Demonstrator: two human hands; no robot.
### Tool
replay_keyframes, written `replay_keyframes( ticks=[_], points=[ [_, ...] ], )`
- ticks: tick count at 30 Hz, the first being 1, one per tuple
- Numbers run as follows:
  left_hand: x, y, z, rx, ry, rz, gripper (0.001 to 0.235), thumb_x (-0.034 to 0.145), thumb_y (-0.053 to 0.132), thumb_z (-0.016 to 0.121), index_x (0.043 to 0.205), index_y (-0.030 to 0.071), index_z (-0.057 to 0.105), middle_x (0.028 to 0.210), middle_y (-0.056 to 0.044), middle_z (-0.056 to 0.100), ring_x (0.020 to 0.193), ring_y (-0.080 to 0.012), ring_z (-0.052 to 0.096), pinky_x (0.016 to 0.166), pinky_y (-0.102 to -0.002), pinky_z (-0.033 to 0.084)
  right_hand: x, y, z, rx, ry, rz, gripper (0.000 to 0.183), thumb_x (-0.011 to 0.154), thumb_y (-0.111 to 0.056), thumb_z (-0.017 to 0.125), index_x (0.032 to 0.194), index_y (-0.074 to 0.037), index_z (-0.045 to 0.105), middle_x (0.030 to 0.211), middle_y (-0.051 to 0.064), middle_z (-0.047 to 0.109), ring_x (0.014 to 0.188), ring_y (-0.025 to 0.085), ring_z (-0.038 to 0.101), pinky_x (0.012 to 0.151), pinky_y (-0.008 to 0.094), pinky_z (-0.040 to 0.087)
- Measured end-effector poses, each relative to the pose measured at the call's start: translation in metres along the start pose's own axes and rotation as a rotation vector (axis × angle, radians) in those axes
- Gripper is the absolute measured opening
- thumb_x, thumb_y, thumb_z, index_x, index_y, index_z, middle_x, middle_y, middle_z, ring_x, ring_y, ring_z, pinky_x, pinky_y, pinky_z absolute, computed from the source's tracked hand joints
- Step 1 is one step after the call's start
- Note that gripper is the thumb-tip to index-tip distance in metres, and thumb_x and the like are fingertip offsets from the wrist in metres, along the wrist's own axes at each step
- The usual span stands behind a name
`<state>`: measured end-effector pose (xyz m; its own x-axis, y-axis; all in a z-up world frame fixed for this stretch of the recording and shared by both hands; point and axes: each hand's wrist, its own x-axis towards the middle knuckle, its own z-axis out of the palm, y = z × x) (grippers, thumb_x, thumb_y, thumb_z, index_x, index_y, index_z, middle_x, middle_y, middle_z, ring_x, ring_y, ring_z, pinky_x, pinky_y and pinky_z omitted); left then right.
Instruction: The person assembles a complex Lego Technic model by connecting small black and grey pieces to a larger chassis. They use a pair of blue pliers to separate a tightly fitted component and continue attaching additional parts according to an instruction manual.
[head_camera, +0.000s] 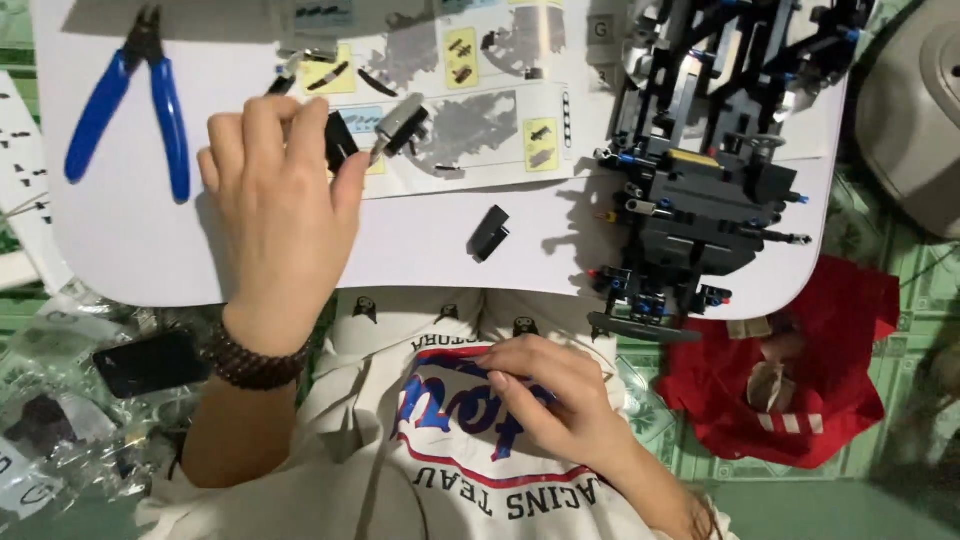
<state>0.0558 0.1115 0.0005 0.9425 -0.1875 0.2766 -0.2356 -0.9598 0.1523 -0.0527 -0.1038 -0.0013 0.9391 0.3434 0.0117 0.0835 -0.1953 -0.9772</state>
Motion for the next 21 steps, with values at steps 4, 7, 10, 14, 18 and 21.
replay_keyframes(
  ticks=[4,7,10,14,18,21],
  points=[
    [-0.005,-0.005,0.001,-0.017,-0.023,-0.039,0.032,0.086,0.015,0.074,0.111,0.0,0.062,0.104,-0.012,0.051,0.089,-0.0263,0.048,0.075,-0.036,0.04,-0.001,-0.001,0.004,-0.004,-0.016,0.011,0.01,0.078,0.0,0.059,0.086,0.003,0.065,0.086,0.012,0.068,0.061,0.014,0.059,0.057,0.021,0.048],
    [-0.009,-0.007,0.003,-0.355,-0.056,-0.132,0.034,0.083,0.002,0.069,0.114,-0.002,0.054,0.092,-0.011,0.059,0.073,-0.0179,0.057,0.06,-0.027,0.048,-0.001,-0.004,0.006,-0.021,-0.003,0.052,0.012,0.077,-0.002,0.059,0.085,0.001,0.067,0.087,0.01,0.07,0.063,0.015,0.063,0.058,0.021,0.051],
    [-0.019,0.004,-0.008,-0.841,0.001,-0.135,0.037,0.08,-0.004,0.069,0.112,-0.002,0.049,0.095,-0.015,0.064,0.072,-0.0175,0.064,0.062,-0.025,0.054,-0.003,0.001,0.007,0.039,0.036,0.172,0.011,0.079,-0.003,0.06,0.087,-0.001,0.067,0.088,0.01,0.071,0.061,0.011,0.061,0.051,0.019,0.048],
    [-0.033,0.033,-0.026,-1.307,-0.431,-0.369,0.035,0.073,0.001,0.071,0.104,0.001,0.054,0.096,-0.011,0.066,0.071,-0.0149,0.068,0.061,-0.021,0.058,-0.002,0.005,0.004,0.349,0.092,0.303,0.026,0.084,-0.002,0.056,0.109,0.004,0.059,0.084,0.011,0.068,0.066,0.014,0.064,0.059,0.022,0.054],
    [-0.049,0.05,-0.013,-1.546,-0.599,-0.462,0.024,0.079,-0.003,0.063,0.1,-0.004,0.053,0.083,-0.011,0.066,0.062,-0.0136,0.068,0.056,-0.02,0.054,0.003,-0.002,0.002,0.285,0.057,0.329,0.023,0.082,-0.002,0.058,0.104,0.005,0.057,0.077,0.008,0.066,0.063,0.013,0.062,0.06,0.022,0.052],
    [-0.049,0.054,-0.017,-1.565,-0.558,-0.398,0.015,0.084,0.001,0.057,0.098,-0.002,0.053,0.079,-0.009,0.063,0.066,-0.0113,0.061,0.061,-0.021,0.054,-0.001,0.003,0.002,0.208,0.11,0.359,0.011,0.087,-0.006,0.055,0.086,0.002,0.062,0.064,0.005,0.064,0.054,0.01,0.06,0.05,0.019,0.05]
  ],
)
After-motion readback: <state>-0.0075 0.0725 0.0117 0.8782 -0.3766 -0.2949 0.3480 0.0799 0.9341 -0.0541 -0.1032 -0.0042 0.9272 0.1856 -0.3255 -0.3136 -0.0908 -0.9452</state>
